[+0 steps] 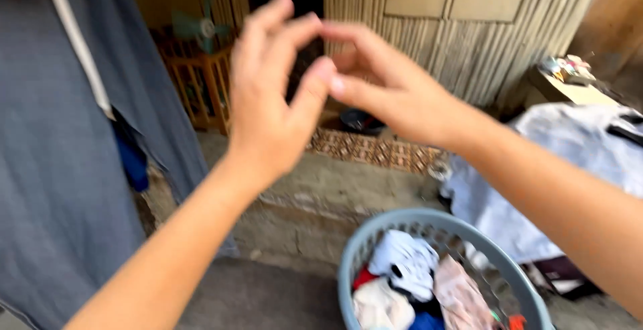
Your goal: Hanging freshly washed clothes onto hangers and placing them on an outdoor clothes rack.
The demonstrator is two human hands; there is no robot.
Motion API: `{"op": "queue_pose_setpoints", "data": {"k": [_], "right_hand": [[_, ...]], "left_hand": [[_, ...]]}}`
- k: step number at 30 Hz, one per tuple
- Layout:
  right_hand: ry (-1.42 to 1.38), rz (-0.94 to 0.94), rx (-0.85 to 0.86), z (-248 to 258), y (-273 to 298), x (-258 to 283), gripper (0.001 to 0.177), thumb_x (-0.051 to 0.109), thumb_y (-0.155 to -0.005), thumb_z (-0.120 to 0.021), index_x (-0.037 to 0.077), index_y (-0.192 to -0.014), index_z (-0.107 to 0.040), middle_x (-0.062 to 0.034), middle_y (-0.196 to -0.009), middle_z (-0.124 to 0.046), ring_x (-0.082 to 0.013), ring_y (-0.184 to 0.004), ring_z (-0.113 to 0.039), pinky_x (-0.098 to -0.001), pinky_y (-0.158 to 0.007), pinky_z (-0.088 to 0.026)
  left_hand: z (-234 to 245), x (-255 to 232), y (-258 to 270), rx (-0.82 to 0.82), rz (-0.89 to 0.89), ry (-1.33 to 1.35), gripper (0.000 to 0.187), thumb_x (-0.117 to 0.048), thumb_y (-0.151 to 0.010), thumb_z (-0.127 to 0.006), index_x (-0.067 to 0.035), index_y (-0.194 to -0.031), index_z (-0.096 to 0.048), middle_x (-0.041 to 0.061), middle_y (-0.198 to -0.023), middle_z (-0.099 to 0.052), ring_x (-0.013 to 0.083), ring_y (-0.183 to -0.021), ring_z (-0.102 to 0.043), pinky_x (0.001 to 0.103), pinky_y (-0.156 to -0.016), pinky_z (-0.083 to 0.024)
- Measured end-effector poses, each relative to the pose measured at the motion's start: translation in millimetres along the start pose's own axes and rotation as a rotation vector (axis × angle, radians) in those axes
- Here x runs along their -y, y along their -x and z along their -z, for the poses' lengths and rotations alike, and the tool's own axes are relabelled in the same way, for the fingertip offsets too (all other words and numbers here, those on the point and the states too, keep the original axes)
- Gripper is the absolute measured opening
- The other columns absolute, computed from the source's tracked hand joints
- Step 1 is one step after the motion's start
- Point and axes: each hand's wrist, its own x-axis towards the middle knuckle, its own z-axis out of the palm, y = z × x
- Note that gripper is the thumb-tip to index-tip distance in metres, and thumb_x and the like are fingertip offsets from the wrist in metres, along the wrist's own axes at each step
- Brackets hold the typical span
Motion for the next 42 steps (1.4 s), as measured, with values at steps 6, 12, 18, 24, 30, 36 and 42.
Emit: {"op": "queue_pose_setpoints", "data": {"k": [6, 12, 18, 24, 30, 36, 42], "right_hand": [[-0.055, -0.463, -0.113, -38.1, 168.1, -103.9, 0.044, 0.03, -0.099, -0.066, 0.003, -0.133, -0.06, -0.0079, -0.119, -0.069, -0.0155, -0.11, -0.065, -0.0347, -0.096, -0.055], [0.399, -0.786, 0.017, -108.5, 289.5, -195.0, 0.052, 0.023, -0.083, -0.079, 0.019, -0.133, -0.064, -0.0115, -0.125, -0.059, -0.0243, -0.095, -0.073, -0.0368, -0.086, -0.057], [0.536, -0.581, 0.098, -144.7, 386.7, -310.2, 0.069, 0.007, -0.059, -0.086, 0.015, -0.124, -0.064, -0.0224, -0.127, -0.056, -0.0423, -0.104, -0.065, -0.0491, -0.087, -0.053], [0.379, -0.485, -0.187, -30.4, 310.8, -235.0, 0.023, 0.0, -0.063, -0.075, 0.008, -0.083, -0.07, -0.0056, -0.082, -0.069, -0.0201, -0.079, -0.068, -0.0323, -0.07, -0.054], [-0.211, -0.403, -0.469, 59.1, 247.7, -121.6, 0.022, -0.011, -0.079, -0.055, 0.004, -0.093, -0.063, 0.0003, -0.085, -0.06, -0.0089, -0.076, -0.057, -0.0226, -0.065, -0.044], [-0.471, -0.257, -0.572, 83.2, 228.4, -36.8, 0.029, -0.01, -0.086, -0.048, 0.004, -0.107, -0.062, -0.0039, -0.097, -0.065, -0.0122, -0.085, -0.065, -0.0265, -0.075, -0.055], [0.002, -0.536, -0.464, 95.3, 278.0, -119.3, 0.051, -0.001, -0.086, -0.061, 0.011, -0.135, -0.056, -0.0007, -0.112, -0.067, -0.0132, -0.095, -0.067, -0.0303, -0.081, -0.054]], "left_hand": [[-104.9, -43.9, 130.4, 0.207, 0.334, 0.252, 0.032, -0.022, -0.094, -0.07, -0.003, -0.12, -0.066, 0.023, -0.135, -0.058, 0.0394, -0.13, -0.059, 0.045, -0.108, -0.048], [-178.8, -56.1, 265.2, 0.344, 0.678, 0.267, 0.023, -0.021, -0.089, -0.073, -0.005, -0.106, -0.07, 0.016, -0.118, -0.063, 0.0337, -0.109, -0.065, 0.041, -0.093, -0.053], [-196.1, -69.9, 361.4, 0.393, 0.892, 0.218, 0.024, -0.02, -0.087, -0.073, -0.006, -0.106, -0.072, 0.012, -0.109, -0.064, 0.0305, -0.097, -0.066, 0.039, -0.085, -0.054], [-172.9, -93.8, 338.8, 0.442, 0.898, 0.19, 0.032, -0.02, -0.086, -0.075, -0.005, -0.113, -0.067, 0.014, -0.114, -0.062, 0.0319, -0.104, -0.065, 0.04, -0.089, -0.053], [-185.5, -98.1, 325.1, 0.531, 0.92, 0.145, 0.084, -0.024, -0.074, -0.086, -0.002, -0.144, -0.045, 0.02, -0.136, -0.051, 0.0343, -0.122, -0.054, 0.04, -0.102, -0.044], [-234.1, -97.0, 345.3, 0.556, 1.474, 1.038, 0.071, -0.04, -0.091, -0.063, -0.013, -0.153, -0.044, 0.005, -0.153, -0.054, 0.0194, -0.138, -0.052, 0.037, -0.111, -0.043], [-233.7, -77.1, 303.2, 0.272, 1.862, 1.204, 0.066, -0.045, -0.089, -0.06, -0.007, -0.144, -0.056, 0.013, -0.135, -0.067, 0.0274, -0.12, -0.065, 0.047, -0.098, -0.055]]}}
